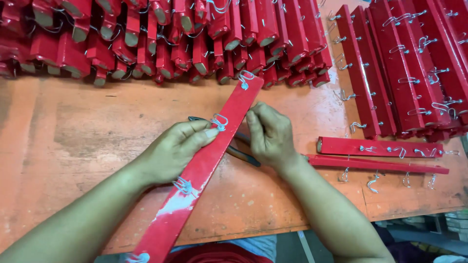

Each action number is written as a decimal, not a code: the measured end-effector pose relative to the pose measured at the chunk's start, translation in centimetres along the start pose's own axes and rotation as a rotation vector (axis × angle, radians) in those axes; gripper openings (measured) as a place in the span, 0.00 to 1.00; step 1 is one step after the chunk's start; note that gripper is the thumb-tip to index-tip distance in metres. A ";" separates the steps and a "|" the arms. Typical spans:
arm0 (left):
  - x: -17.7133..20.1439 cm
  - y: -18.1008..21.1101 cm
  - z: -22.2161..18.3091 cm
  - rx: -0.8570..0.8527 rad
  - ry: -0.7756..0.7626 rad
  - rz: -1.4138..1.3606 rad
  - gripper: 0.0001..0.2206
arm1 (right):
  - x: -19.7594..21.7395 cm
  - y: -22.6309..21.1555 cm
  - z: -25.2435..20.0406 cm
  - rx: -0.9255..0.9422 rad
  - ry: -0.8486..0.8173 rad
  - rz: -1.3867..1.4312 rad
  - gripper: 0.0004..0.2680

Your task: Adjusting metal hooks on red wooden bars using pliers

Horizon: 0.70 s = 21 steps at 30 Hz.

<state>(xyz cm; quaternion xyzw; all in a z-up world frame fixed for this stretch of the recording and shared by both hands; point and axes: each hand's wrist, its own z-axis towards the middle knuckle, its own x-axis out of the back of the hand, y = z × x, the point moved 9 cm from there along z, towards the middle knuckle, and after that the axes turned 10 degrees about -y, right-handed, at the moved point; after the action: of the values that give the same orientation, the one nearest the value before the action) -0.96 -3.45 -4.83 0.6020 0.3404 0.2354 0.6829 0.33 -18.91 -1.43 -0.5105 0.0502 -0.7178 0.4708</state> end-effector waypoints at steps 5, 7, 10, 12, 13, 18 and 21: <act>1.0 1.2 0.0 -0.044 0.020 0.401 0.15 | -2.8 1.6 -0.5 -0.292 0.075 0.644 0.12; 1.0 1.2 -0.2 -0.035 0.040 0.477 0.14 | -3.6 1.7 -0.7 -0.337 0.084 0.796 0.12; 1.0 1.4 -0.3 -0.023 0.053 0.493 0.14 | -3.6 2.3 -0.6 -0.341 0.127 0.826 0.12; 1.1 1.7 -0.2 -0.049 0.056 0.465 0.15 | -2.5 2.0 -0.3 -0.218 0.141 0.547 0.12; 1.1 1.5 -0.2 -0.048 0.055 0.466 0.15 | -2.3 1.9 -0.3 -0.219 0.143 0.548 0.12; 1.1 0.8 -0.2 -0.045 0.070 0.504 0.14 | -1.3 0.7 -0.3 -0.121 0.137 0.334 0.09; 1.0 0.5 -0.2 -0.031 0.068 0.530 0.13 | -1.6 0.5 -0.4 -0.132 0.166 0.381 0.09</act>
<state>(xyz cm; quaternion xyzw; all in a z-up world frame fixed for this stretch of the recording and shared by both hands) -0.43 -2.52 -4.51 0.6514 0.1899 0.4311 0.5948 0.41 -18.23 -3.01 -0.4604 0.2312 -0.6506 0.5580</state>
